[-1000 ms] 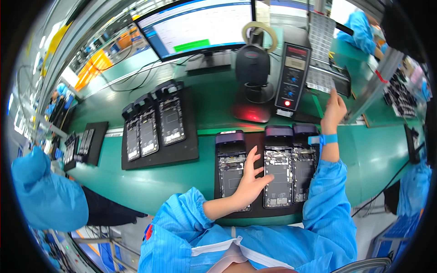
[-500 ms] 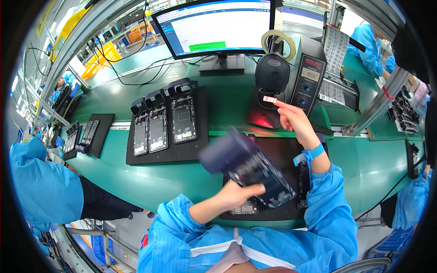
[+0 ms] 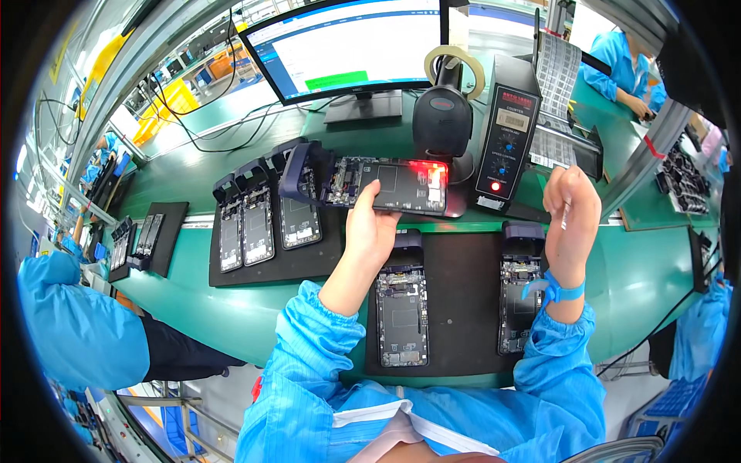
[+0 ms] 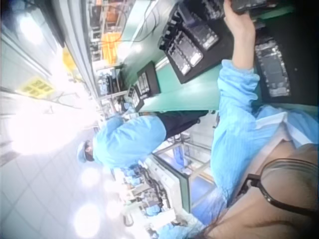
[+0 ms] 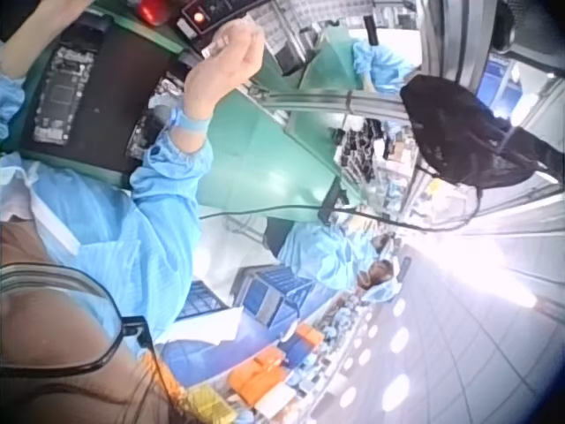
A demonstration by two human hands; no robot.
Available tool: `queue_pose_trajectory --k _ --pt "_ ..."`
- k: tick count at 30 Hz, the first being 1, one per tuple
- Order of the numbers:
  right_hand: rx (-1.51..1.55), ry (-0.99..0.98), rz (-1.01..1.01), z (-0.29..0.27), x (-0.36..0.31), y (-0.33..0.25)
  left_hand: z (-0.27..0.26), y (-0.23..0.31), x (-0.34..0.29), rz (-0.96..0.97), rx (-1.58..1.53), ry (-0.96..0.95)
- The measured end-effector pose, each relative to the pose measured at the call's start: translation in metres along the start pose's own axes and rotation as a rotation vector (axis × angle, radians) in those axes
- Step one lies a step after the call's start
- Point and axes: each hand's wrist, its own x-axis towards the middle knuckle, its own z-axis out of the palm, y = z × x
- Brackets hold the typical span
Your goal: The person repeatedly picks up small electronic components from a tray, scans their barcodes with a handheld scanner, and places them back into the tray. This process is performed in a repetitive loop for multiple units on a green workbench.
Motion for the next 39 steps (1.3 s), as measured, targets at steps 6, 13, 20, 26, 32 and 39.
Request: queue_pose_trajectory --k 6,13,20,26,32,39 --pt "-0.022 -0.338 0.127 0.043 -0.036 -0.011 -0.002 -0.025 -0.080 0.176 0.934 -0.305" --pt "-0.070 -0.376 0.114 0.055 -0.061 -0.005 0.004 -0.038 -0.101 0.244 1.109 -0.520" --pt "0.021 -0.233 0.248 0.047 -0.043 -0.003 -0.015 -0.051 -0.105 0.374 1.156 -0.539" --pt "-1.219 -0.371 0.229 -0.013 0.006 -0.001 -0.026 -0.062 -0.124 -0.328 0.700 -0.407" --pt "-1.497 -0.544 0.576 -0.060 0.015 0.050 -0.038 -0.063 -0.128 -0.559 0.515 -0.382" --pt "-1.277 -0.522 0.228 -0.024 0.005 -0.002 -0.003 -0.056 -0.132 -0.347 0.698 -0.568"
